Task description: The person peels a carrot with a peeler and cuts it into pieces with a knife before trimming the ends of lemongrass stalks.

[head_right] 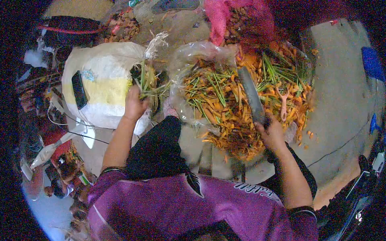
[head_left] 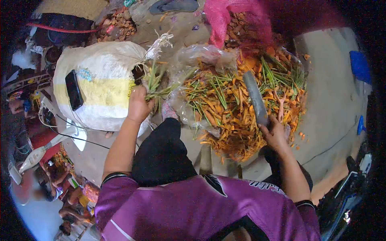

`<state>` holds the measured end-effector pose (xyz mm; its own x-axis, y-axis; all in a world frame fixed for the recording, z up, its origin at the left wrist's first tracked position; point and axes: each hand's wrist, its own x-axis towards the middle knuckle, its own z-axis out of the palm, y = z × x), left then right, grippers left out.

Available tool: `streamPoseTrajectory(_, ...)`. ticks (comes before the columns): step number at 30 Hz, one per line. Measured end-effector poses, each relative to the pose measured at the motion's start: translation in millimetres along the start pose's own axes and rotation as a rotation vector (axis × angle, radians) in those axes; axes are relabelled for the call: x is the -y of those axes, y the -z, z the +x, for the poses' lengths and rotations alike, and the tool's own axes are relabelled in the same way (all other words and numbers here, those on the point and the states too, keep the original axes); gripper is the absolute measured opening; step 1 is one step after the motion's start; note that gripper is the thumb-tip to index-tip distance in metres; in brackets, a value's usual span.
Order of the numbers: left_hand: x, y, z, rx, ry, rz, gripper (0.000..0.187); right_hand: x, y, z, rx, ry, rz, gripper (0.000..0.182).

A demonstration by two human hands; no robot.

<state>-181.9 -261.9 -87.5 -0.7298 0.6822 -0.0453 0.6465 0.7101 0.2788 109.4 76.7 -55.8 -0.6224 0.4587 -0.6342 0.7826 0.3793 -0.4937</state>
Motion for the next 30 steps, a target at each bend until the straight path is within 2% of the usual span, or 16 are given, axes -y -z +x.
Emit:
streamPoseTrajectory(2,-36.7,19.0,29.5,-0.083,-0.202,0.084,0.031,1.8,-0.9,-2.8,-0.068,0.058,-0.071,0.05)
streamPoseTrajectory(6,-99.3,26.8,52.4,0.229,-0.228,0.265,0.031,1.1,4.3,-3.1,-0.118,0.124,-0.05,0.046)
streamPoseTrajectory(7,-108.3,21.2,56.7,0.186,-0.271,0.242,0.026,-0.4,4.1,-2.7,-0.148,0.159,-0.063,0.045)
streamPoseTrajectory(9,-121.2,7.3,62.7,0.113,-0.352,0.201,0.017,4.5,7.2,-3.3,-0.062,0.058,-0.007,0.046)
streamPoseTrajectory(11,-140.1,-7.5,70.6,0.088,-0.288,0.111,0.019,-1.2,3.7,0.3,-0.006,0.017,0.028,0.047)
streamPoseTrajectory(14,-153.5,-43.0,76.0,0.151,-0.189,-0.001,0.025,18.7,10.9,-4.6,0.01,-0.027,-0.053,0.048)
streamPoseTrajectory(17,-148.5,-57.6,69.3,-0.033,-0.418,-0.031,0.043,21.3,9.6,-5.3,0.004,-0.021,-0.001,0.048)
streamPoseTrajectory(18,-133.9,-54.6,71.4,0.154,-0.33,-0.142,0.053,14.0,8.7,-4.5,0.0,-0.008,-0.01,0.048)
streamPoseTrajectory(20,-97.5,-24.6,88.7,0.426,-0.007,-0.075,0.048,-3.4,1.0,1.0,-0.01,0.027,-0.011,0.049)
streamPoseTrajectory(22,-23.2,-35.8,93.1,0.617,0.2,-0.051,0.043,-4.9,2.3,1.9,0.012,0.016,-0.036,0.05)
streamPoseTrajectory(23,8.7,-42.5,86.3,0.782,0.183,0.182,0.042,-4.9,3.0,2.0,0.024,0.011,-0.052,0.05)
streamPoseTrajectory(25,49.9,-54.6,59.0,0.86,0.307,0.279,0.038,-1.9,4.0,1.1,0.018,0.028,-0.051,0.05)
streamPoseTrajectory(26,62.3,-58.6,43.6,0.869,0.274,0.33,0.038,0.5,4.6,0.7,0.015,0.037,-0.05,0.05)
streamPoseTrajectory(27,67.1,-59.7,31.3,0.877,0.239,0.381,0.038,3.5,5.6,0.5,0.02,0.038,-0.064,0.05)
streamPoseTrajectory(30,58.4,-48.8,14.7,0.933,0.387,0.315,0.037,6.5,6.1,-0.8,0.033,0.026,-0.094,0.049)
